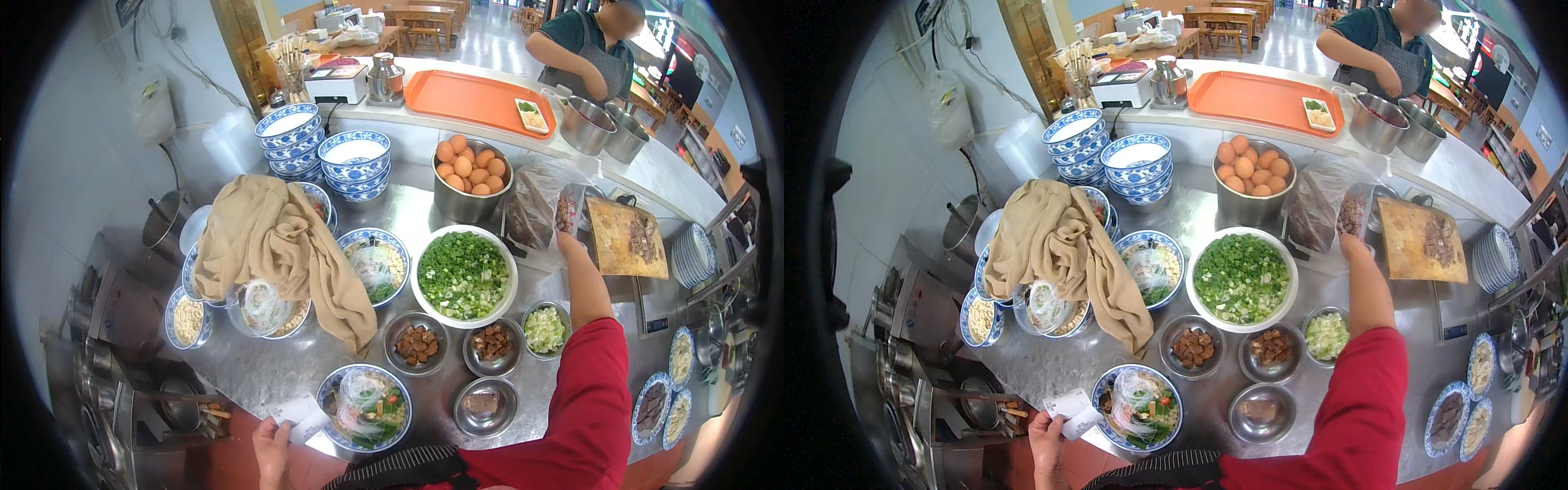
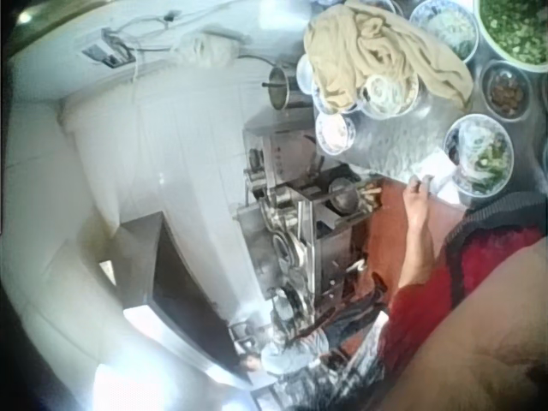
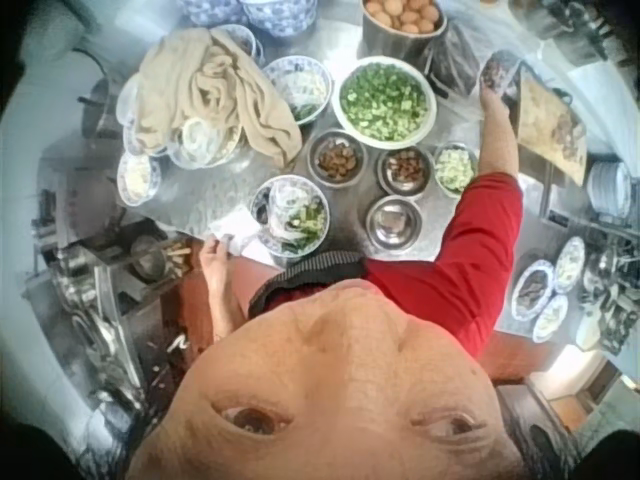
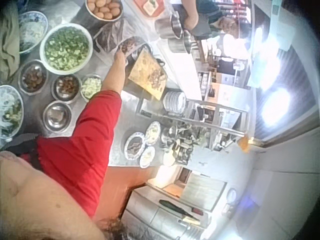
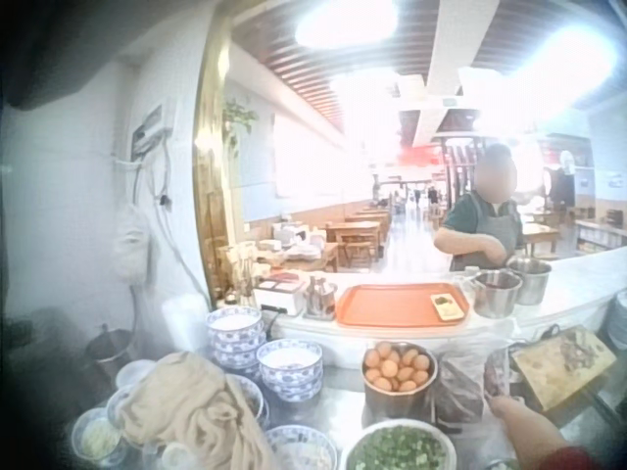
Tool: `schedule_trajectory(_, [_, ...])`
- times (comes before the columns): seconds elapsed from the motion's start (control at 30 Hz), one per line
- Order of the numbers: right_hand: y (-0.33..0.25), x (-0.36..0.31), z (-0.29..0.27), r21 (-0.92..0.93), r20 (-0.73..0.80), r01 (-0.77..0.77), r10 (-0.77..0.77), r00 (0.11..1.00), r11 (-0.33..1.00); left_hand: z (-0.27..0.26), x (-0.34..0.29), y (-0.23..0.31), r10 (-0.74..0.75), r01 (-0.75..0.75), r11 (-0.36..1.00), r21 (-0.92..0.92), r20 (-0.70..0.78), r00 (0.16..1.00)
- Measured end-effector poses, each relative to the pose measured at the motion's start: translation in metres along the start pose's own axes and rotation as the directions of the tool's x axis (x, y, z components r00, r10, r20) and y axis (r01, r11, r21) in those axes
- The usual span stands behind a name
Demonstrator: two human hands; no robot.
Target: The person assembles noodle bowls in a commercial kitchen. They place cooked noodles and toppings into bowls, add chopped green onions and other garnishes, and arrange the bowls on the counter. The person also handles order tickets and moves between workstations.
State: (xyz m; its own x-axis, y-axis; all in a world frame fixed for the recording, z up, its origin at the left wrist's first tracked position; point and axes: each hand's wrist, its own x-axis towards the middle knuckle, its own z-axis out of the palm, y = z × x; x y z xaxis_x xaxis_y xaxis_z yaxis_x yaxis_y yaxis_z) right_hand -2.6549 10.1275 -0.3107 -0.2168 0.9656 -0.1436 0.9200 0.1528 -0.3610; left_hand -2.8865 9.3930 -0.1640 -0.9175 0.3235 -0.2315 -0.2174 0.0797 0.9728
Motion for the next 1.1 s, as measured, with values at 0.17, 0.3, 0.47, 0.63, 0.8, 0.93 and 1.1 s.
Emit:
schedule_trajectory(0.17, [-0.020,-0.029,-0.022,-0.279,-0.015,0.100,-0.108,0.994,0.955,-0.006,-0.005,-0.003,0.035,-0.034,0.999,0.032,-0.013,0.999])
schedule_trajectory(0.3, [-0.034,-0.056,-0.053,-0.269,-0.271,0.014,-0.090,0.959,0.963,-0.007,-0.006,-0.006,0.044,-0.044,0.999,-0.008,-0.035,0.998])
schedule_trajectory(0.47, [-0.047,-0.070,-0.112,0.327,-0.509,0.336,-0.135,0.850,0.883,-0.012,-0.004,-0.003,0.049,-0.050,0.995,0.083,0.020,0.999])
schedule_trajectory(0.63, [-0.093,-0.154,-0.163,0.893,-0.136,0.199,-0.177,0.975,0.405,-0.020,-0.006,-0.003,-0.072,0.073,0.990,0.121,-0.016,0.997])
schedule_trajectory(0.8, [-0.161,-0.271,-0.113,0.740,0.236,0.232,-0.567,0.789,0.631,-0.022,-0.013,-0.005,0.048,-0.035,0.993,-0.109,0.119,0.992])
schedule_trajectory(0.93, [-0.196,-0.329,-0.043,0.578,0.428,0.341,-0.631,0.648,0.742,-0.027,-0.023,-0.001,0.085,-0.064,0.983,-0.169,0.120,0.989])
schedule_trajectory(1.1, [-0.208,-0.354,0.009,0.416,0.372,0.622,-0.749,0.548,0.663,-0.039,-0.033,-0.001,0.066,-0.049,0.980,-0.193,0.082,0.994])
